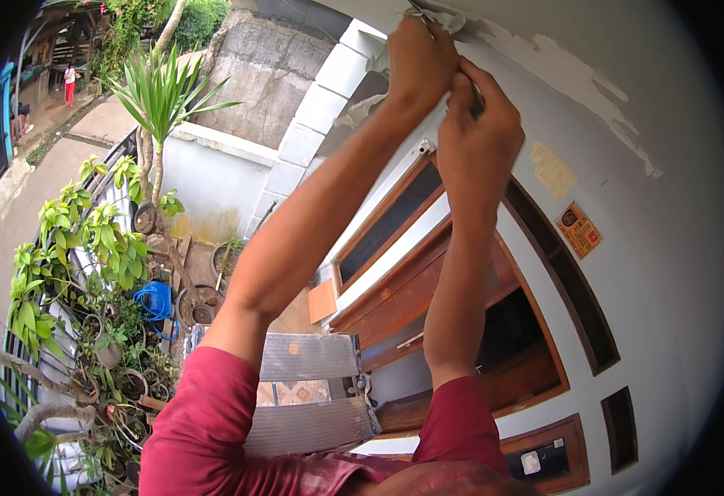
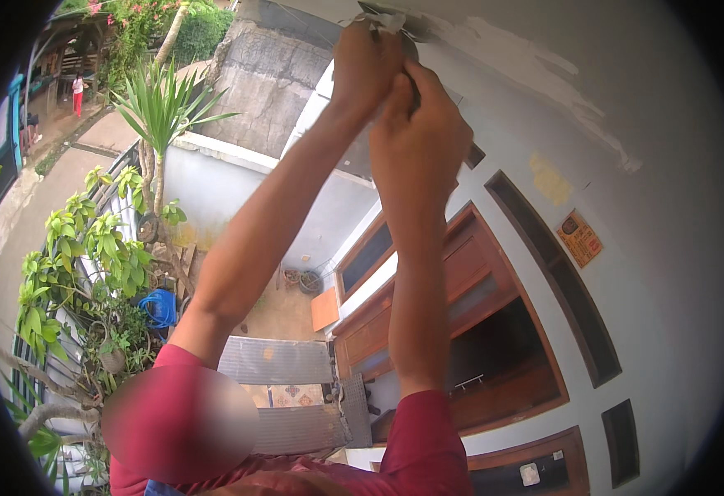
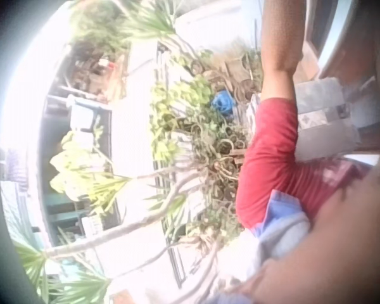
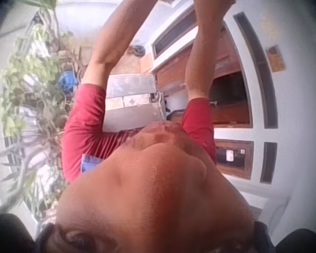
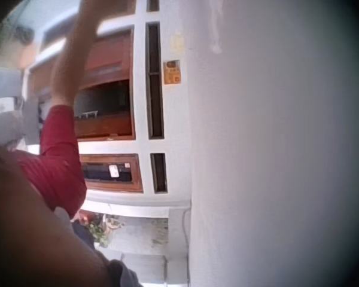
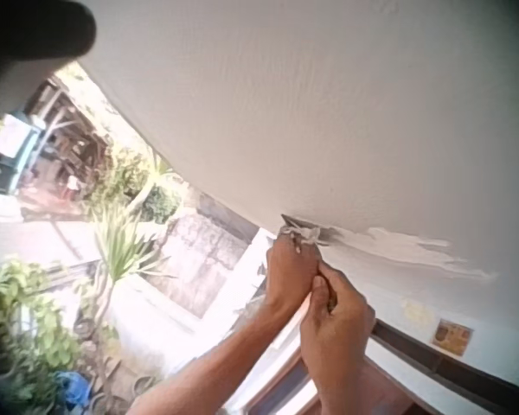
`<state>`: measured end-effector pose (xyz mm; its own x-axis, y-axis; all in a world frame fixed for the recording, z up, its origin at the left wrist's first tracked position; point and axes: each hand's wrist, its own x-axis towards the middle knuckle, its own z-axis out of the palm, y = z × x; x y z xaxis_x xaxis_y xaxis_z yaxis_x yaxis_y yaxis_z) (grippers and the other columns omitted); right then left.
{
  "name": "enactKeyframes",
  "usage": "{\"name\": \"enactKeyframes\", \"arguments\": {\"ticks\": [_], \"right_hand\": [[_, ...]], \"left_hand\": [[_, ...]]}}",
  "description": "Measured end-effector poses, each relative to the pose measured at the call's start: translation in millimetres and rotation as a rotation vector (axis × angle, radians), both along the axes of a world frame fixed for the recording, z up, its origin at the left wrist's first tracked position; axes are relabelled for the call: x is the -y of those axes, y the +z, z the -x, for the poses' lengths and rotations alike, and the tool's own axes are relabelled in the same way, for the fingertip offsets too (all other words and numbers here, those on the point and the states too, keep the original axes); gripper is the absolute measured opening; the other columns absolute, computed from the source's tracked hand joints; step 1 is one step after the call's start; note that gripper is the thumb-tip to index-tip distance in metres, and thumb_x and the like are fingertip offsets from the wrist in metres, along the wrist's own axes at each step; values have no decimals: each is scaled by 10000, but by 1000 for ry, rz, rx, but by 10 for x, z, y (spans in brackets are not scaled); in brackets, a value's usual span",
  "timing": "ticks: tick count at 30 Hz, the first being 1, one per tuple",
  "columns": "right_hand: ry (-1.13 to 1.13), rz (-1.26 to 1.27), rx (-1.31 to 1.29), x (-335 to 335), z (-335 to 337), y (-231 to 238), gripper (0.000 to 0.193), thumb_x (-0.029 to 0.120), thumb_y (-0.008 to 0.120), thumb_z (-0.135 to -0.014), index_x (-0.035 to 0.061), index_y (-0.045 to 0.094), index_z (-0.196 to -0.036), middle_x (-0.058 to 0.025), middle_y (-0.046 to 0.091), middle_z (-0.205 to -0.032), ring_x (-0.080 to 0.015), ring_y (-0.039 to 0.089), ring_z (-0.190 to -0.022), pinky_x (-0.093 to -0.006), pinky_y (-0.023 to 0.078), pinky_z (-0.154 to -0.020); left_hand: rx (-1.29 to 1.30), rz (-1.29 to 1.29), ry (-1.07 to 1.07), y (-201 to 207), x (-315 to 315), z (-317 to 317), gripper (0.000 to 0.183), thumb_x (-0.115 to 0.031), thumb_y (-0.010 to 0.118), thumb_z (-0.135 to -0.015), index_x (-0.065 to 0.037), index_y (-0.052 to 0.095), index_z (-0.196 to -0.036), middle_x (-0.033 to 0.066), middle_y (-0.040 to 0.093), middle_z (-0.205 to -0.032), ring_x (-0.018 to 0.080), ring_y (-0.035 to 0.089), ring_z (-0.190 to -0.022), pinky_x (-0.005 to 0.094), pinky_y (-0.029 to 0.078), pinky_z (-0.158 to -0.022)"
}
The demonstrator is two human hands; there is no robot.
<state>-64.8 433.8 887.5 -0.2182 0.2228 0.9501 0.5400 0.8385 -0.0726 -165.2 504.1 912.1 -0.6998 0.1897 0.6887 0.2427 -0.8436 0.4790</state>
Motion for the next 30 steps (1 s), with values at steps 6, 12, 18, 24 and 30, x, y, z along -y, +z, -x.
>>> {"name": "enactKeyframes", "arguments": {"ticks": [6, 12, 18, 24, 30], "right_hand": [[-24, 28, 14, 171, -157, -194, 296, 148, 549, -1012, 3, 697, -1223, -183, 748, -1027, -281, 741, -908, -385, 565, -805], [-54, -84, -37, 599, -694, -288, 276, 104, 544, -1011, -6, 701, -1210, -173, 754, -1042, -257, 743, -901, -341, 567, -776], [-105, 13, -135, 559, -623, -119, 271, 112, 538, -1014, 8, 715, -1191, -150, 760, -1013, -233, 742, -903, -324, 565, -766], [-116, -17, -28, 566, -654, -69, 303, 160, 526, -1014, 41, 722, -1211, -118, 749, -933, -200, 724, -853, -337, 547, -777], [-136, -60, 90, 102, -276, 105, 255, 82, 559, -987, -43, 690, -1166, -227, 736, -976, -341, 744, -871, -408, 559, -772]], "left_hand": [[-109, 14, -116, -180, 227, -121, 294, -187, 498, -983, 63, 598, -1101, 243, 706, -869, 395, 700, -811, 468, 530, -743], [-154, -33, -365, -245, 833, -652, 219, -119, 499, -982, 94, 490, -1033, 238, 654, -736, 386, 667, -663, 450, 499, -603], [-124, -192, -286, -61, 662, -754, 206, -14, 492, -966, 165, 391, -969, 228, 585, -561, 338, 625, -438, 396, 487, -368], [-18, -198, -195, -56, 567, -770, 196, -55, 513, -951, 130, 459, -914, 270, 612, -621, 422, 648, -545, 450, 513, -489], [-22, -60, -96, -4, 202, -443, 256, -87, 540, -931, 167, 531, -961, 315, 634, -663, 468, 674, -640, 492, 535, -581]]}}
